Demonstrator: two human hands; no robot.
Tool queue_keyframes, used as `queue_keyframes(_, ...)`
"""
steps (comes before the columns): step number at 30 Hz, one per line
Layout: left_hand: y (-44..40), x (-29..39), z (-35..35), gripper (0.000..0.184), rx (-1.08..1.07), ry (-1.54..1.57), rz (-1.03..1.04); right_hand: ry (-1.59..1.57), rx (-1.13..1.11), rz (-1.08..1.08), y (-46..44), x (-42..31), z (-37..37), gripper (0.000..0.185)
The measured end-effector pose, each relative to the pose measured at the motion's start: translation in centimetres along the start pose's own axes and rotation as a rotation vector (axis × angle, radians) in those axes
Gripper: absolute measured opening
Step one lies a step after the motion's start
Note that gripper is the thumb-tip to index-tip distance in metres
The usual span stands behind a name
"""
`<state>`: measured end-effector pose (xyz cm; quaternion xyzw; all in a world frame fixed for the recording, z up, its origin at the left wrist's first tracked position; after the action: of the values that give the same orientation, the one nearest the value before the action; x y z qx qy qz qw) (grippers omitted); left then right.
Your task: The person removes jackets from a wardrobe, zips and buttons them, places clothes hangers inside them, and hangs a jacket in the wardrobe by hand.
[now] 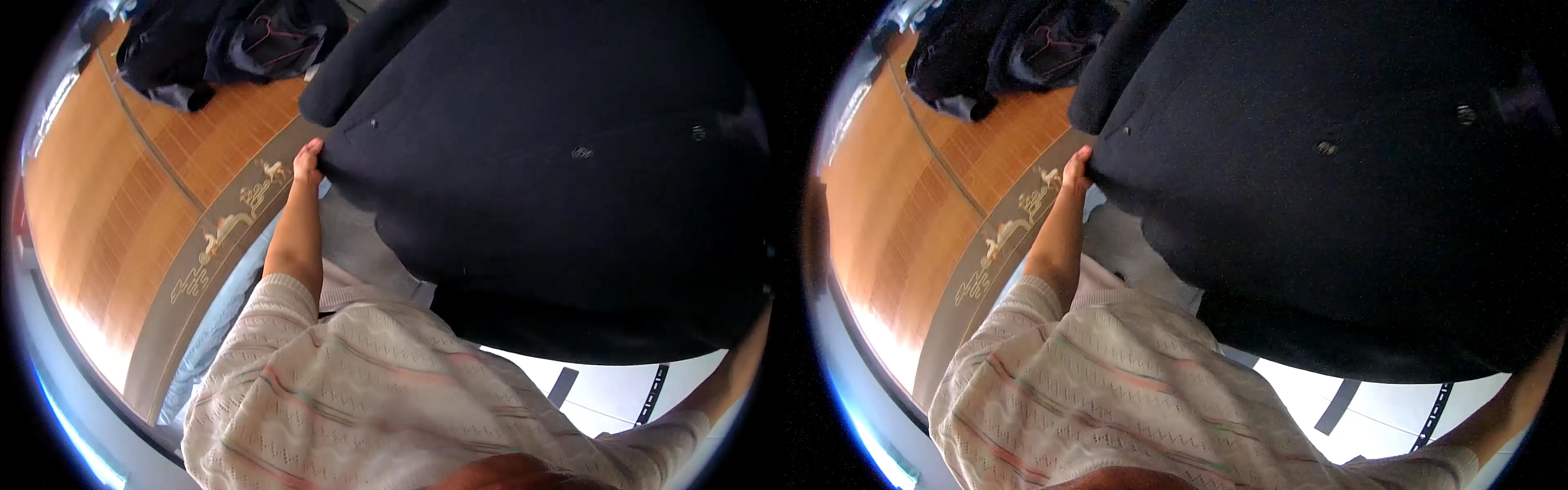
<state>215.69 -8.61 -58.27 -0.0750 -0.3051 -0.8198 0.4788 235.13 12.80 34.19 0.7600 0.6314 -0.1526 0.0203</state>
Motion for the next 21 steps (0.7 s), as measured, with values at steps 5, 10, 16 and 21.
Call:
queue_keyframes(5, -0.4, -0.8, -4.8, 0.017, 0.187, -0.361, -0.055, -0.231, -0.100, 0.230, -3.5, 7.2, 4.0, 0.022)
queue_keyframes(10, -0.1, -1.6, -2.5, 0.020, 0.285, -0.360, -0.142, -0.271, -0.127, 0.147, -5.3, 11.2, 5.7, 0.024)
queue_keyframes(16, -14.3, -3.0, -3.4, 0.029, 0.038, -0.949, -0.129, -0.323, -0.127, 0.213, -11.8, 17.5, 5.6, 0.028)
queue_keyframes(21, -19.5, 5.0, 13.8, 0.037, 0.094, -1.603, 0.215, -0.392, -0.157, 0.203, -16.4, 22.0, 5.7, 0.029)
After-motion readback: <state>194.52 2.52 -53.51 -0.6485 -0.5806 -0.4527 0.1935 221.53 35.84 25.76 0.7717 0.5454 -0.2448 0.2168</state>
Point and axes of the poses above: each hand's wrist, its own y-axis away from the middle knuckle, its own z-axis out of the palm, x = y × z, the point moved 10 cm from there along -y, towards the middle knuckle, and after that the axes turned 8 degrees about -x, right-handed, at the moved point
